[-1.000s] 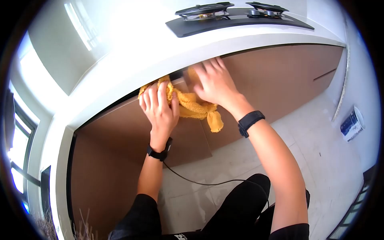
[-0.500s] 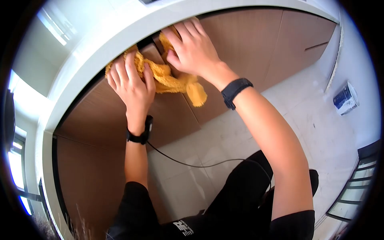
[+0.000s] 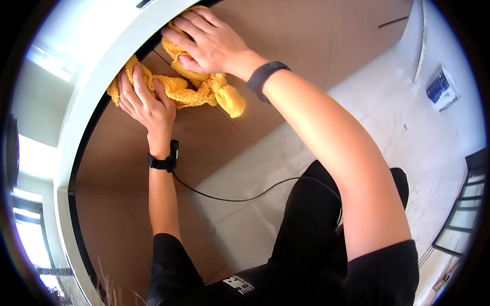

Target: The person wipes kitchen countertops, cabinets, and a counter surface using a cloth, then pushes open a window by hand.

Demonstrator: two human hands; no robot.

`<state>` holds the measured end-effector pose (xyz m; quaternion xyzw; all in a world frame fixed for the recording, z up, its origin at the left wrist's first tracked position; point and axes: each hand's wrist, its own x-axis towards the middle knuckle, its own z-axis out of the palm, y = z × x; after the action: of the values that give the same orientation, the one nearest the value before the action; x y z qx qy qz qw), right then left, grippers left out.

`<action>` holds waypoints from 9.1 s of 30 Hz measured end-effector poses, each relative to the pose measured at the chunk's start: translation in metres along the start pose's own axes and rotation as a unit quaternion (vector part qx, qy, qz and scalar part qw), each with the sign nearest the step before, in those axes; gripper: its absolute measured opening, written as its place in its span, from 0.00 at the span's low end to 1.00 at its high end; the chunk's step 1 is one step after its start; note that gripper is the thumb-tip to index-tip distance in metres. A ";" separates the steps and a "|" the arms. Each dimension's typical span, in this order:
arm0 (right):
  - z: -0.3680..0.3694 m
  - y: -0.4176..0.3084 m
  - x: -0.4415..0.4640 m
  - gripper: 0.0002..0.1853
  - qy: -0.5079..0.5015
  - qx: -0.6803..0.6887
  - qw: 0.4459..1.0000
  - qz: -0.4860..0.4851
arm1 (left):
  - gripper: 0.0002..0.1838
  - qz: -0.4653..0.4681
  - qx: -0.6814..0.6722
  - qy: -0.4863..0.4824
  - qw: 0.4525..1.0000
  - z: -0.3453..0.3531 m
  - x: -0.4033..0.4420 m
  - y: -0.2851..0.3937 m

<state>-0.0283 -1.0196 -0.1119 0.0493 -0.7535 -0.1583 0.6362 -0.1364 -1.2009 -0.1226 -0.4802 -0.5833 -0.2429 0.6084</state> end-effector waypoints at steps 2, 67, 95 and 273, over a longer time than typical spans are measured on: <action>0.012 -0.004 0.003 0.32 -0.034 -0.009 0.999 -0.014 | 0.26 0.008 -0.037 0.013 0.999 0.002 -0.006 -0.004; 0.001 0.022 -0.012 0.26 0.050 -0.006 0.998 -0.033 | 0.23 0.075 0.022 -0.148 0.986 -0.019 0.008 0.021; 0.037 -0.168 -0.164 0.32 -0.249 0.150 0.942 -0.169 | 0.27 0.118 -0.063 -0.395 0.909 -0.116 -0.246 -0.070; -0.198 -0.258 0.050 0.35 -0.341 0.245 0.904 0.078 | 0.38 0.020 -0.124 -0.635 0.762 -0.340 0.018 0.018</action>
<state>0.1220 -1.3124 -0.1145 0.0879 -0.9409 0.0745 0.3185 0.0451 -1.4839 -0.0633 -0.6072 -0.7914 0.0597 0.0381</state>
